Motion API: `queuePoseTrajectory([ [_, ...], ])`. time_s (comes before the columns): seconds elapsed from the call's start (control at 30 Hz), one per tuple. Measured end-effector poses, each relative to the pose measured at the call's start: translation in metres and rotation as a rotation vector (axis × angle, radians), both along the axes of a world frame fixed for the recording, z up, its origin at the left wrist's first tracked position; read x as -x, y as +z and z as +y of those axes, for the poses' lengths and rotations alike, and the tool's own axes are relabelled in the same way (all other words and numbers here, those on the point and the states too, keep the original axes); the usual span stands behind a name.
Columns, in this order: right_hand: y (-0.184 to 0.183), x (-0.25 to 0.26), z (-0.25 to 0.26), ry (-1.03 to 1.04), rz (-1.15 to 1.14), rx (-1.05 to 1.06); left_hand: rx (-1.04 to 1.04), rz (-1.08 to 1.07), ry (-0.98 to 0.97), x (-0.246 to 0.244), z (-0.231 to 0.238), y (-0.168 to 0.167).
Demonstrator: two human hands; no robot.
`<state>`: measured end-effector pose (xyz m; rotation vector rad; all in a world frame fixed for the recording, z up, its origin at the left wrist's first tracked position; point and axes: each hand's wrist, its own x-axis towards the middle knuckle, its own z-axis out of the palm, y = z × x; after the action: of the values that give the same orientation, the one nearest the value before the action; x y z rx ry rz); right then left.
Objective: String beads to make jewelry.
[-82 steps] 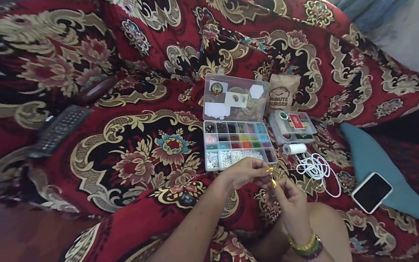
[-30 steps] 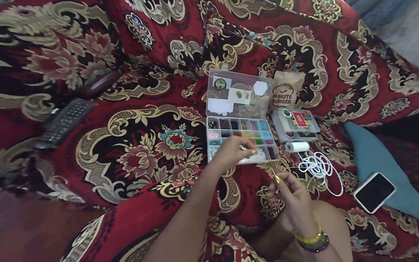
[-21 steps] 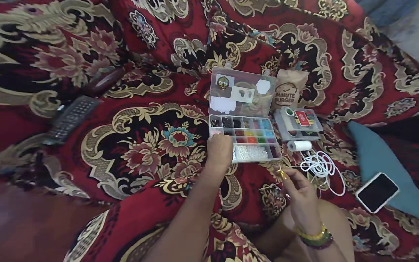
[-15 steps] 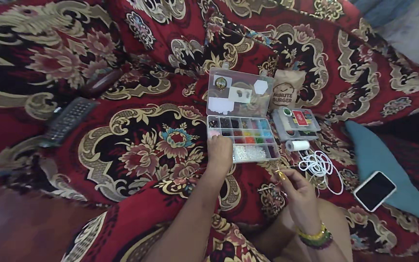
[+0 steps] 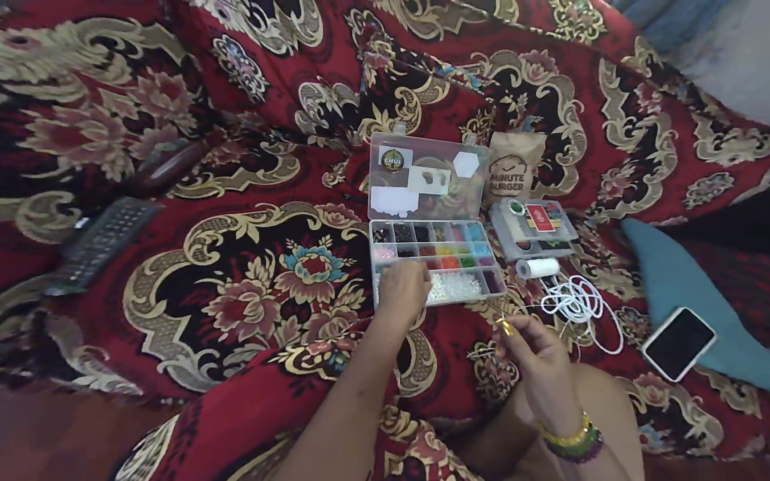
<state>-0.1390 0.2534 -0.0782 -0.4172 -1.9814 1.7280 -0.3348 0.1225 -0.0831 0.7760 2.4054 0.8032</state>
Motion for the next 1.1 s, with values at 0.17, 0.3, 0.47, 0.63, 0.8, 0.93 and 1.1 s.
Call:
queuePoseTrajectory([
  [0.17, 0.002, -0.001, -0.004, -0.004, 0.009, 0.025, -0.812, -0.799, -0.122, -0.016, 0.005, -0.006],
  [0.3, 0.007, -0.002, -0.007, -0.013, 0.021, 0.04, -0.88, -1.025, -0.265, -0.022, 0.012, -0.012],
  [0.47, 0.009, -0.004, -0.011, 0.022, 0.016, 0.084, -0.829, -1.095, -0.292, -0.026, 0.016, -0.014],
  [0.63, 0.007, -0.005, -0.014, 0.055, 0.033, 0.086, -0.794, -1.111, -0.322, -0.028, 0.016, -0.013],
  [0.8, 0.006, -0.005, -0.015, 0.059, 0.034, 0.081, -0.781, -1.114, -0.317, -0.028, 0.015, -0.012],
  [0.93, 0.005, -0.005, -0.015, 0.06, 0.031, 0.071, -0.793, -1.122, -0.322, -0.027, 0.014, -0.013],
  [1.1, 0.005, -0.004, -0.014, 0.054, 0.029, 0.046, -0.802, -1.113, -0.331, -0.027, 0.015, -0.013],
])
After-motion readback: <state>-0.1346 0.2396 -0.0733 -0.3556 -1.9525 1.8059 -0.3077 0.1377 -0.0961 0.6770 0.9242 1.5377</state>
